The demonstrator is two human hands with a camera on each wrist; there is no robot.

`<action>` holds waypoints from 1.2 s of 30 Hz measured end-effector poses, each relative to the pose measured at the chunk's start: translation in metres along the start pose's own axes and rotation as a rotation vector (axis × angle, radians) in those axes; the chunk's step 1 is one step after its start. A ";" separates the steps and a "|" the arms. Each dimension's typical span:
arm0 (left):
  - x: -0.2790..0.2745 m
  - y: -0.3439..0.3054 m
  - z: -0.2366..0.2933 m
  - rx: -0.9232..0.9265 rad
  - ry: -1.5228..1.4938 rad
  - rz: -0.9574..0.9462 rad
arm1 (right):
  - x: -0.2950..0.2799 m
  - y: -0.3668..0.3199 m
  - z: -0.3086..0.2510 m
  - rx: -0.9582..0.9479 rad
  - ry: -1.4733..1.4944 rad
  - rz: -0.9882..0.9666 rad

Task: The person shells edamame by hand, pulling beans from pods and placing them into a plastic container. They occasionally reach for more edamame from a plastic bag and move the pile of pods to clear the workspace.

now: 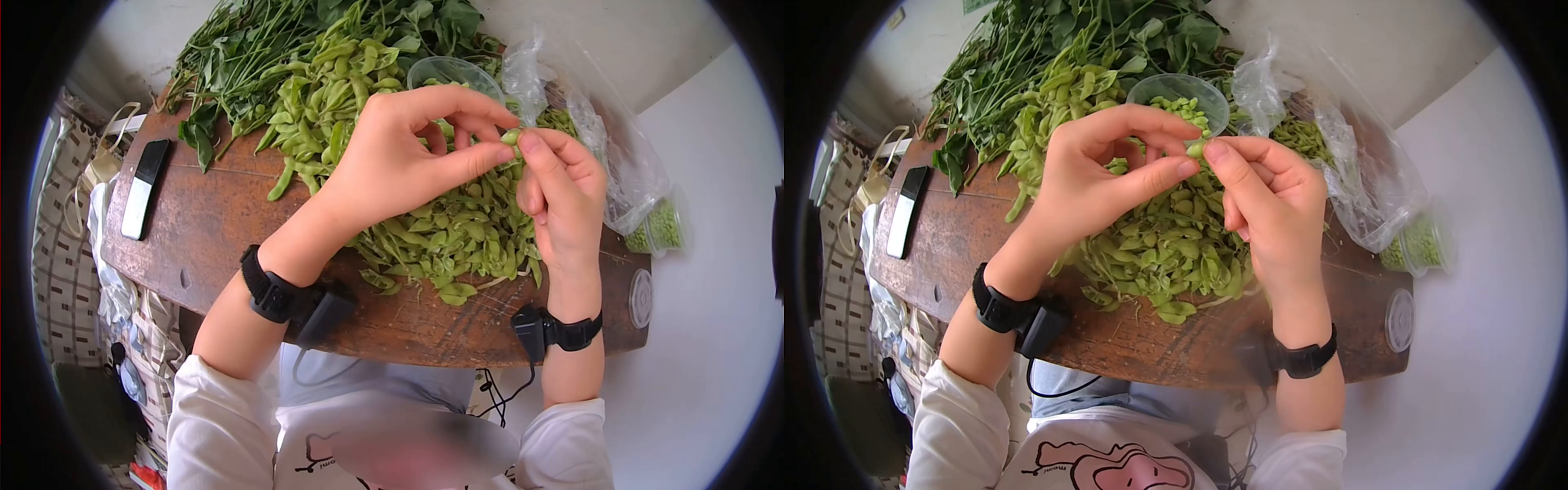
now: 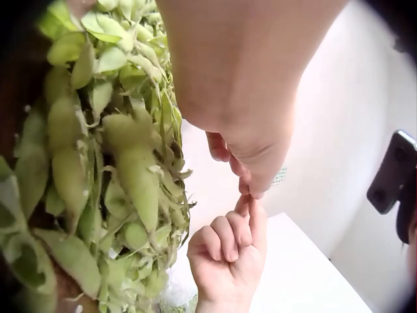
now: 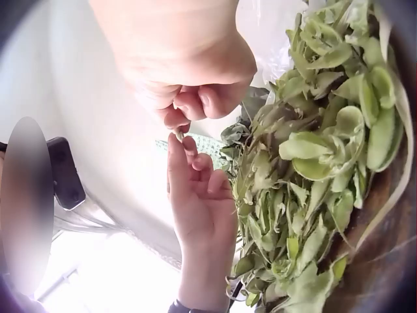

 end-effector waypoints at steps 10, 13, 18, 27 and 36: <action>0.001 0.000 -0.007 0.008 0.069 0.068 | 0.009 -0.004 -0.003 -0.186 -0.205 0.172; 0.001 0.000 -0.009 0.007 0.033 0.071 | 0.007 -0.006 0.001 -0.484 -0.579 0.219; 0.003 0.000 -0.009 0.043 0.031 0.062 | 0.011 -0.006 0.004 -0.577 -0.673 0.284; 0.007 -0.002 -0.010 0.068 0.026 0.063 | 0.012 -0.007 0.008 -0.547 -0.566 0.348; 0.010 -0.001 -0.014 0.010 -0.032 0.031 | 0.013 -0.009 0.006 -0.492 -0.523 0.373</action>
Point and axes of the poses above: each hand's wrist, its own y-axis towards the middle knuckle, its own x-axis out of the palm, z = x × y, the point moved 1 cm from there along y, towards the middle knuckle, and after that the axes turned 13 degrees about -y, right-handed, at the moved point
